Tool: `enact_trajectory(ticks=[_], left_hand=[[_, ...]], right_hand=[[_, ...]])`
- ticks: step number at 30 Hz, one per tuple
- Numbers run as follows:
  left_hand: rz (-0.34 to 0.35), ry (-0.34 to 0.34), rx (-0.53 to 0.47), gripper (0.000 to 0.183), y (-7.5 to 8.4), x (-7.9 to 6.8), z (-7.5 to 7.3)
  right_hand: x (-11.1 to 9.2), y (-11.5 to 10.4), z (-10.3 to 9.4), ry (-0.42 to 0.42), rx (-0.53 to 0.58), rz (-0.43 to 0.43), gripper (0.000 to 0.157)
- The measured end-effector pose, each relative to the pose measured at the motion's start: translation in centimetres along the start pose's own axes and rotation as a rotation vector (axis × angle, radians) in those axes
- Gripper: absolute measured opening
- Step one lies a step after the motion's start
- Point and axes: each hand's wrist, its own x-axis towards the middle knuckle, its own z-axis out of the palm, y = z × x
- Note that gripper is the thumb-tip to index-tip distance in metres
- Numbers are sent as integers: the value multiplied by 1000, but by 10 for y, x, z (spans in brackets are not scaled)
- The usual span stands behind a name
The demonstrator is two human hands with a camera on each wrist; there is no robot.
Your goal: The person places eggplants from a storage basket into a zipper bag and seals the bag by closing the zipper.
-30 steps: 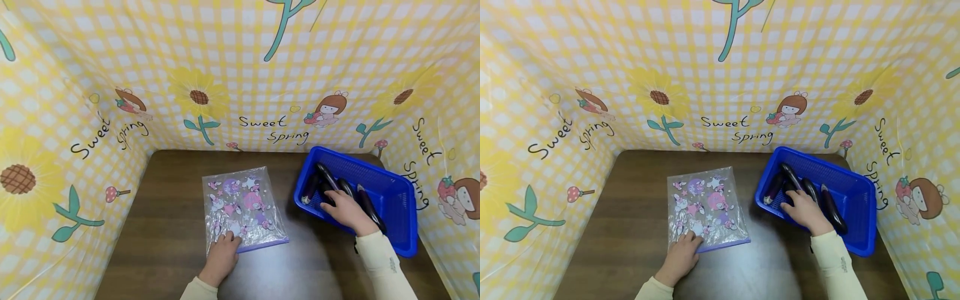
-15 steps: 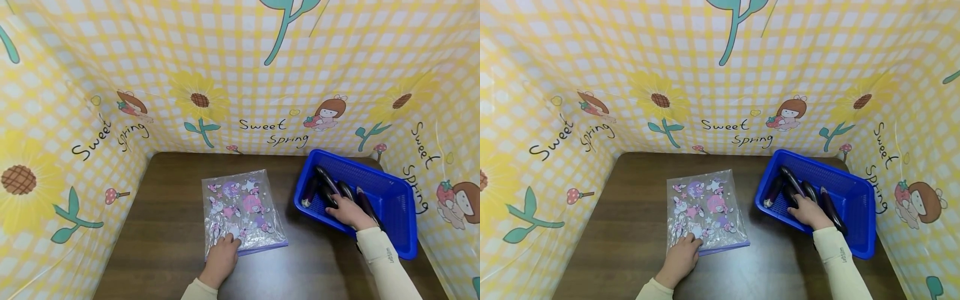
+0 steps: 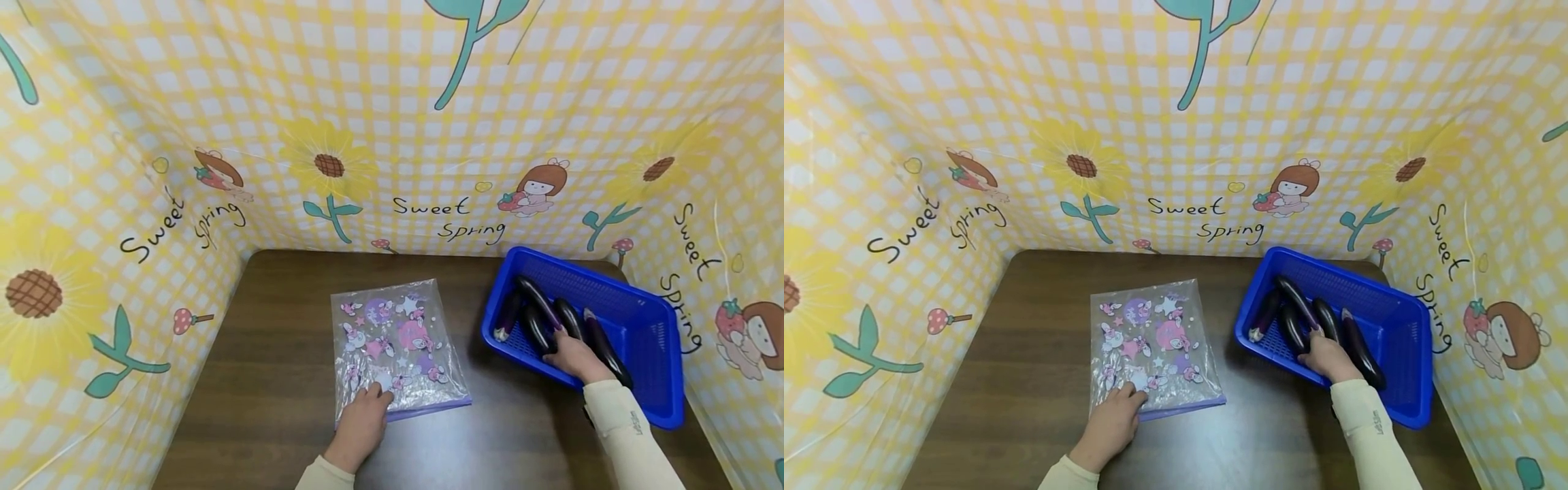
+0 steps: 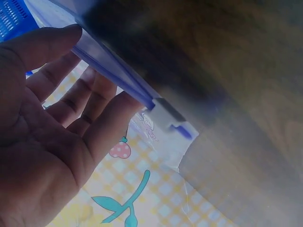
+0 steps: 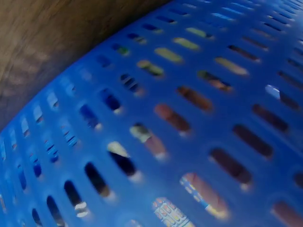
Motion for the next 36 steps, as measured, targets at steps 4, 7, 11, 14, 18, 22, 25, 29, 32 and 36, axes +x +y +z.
enact_trajectory(ticks=[4,7,11,14,18,22,25,29,32,36], left_hand=[[-24,8,43,24,3,2,3],[-33,29,70,24,7,2,8],[-43,70,78,28,13,2,13],[-54,92,97,32,15,3,15],[-84,85,96,36,19,6,17],[-160,56,73,38,26,9,18],[-214,37,79,40,31,11,21],[-244,14,106,40,37,11,26],[-251,8,112,37,39,12,28],[-261,-3,99,33,40,14,25]], right_hand=[[1,3,1,12,-28,-39,52],[-4,3,-2,40,-46,-42,51],[-14,-3,-12,79,-50,-14,53],[-23,-10,-21,86,-45,5,56],[-38,-28,-35,84,-48,11,58],[-59,-52,-46,125,-49,-15,59],[-72,-67,-48,164,-41,-50,58],[-83,-79,-39,174,-9,-82,54],[-90,-84,-29,155,38,-95,50],[-97,-89,-14,169,83,-106,46]])
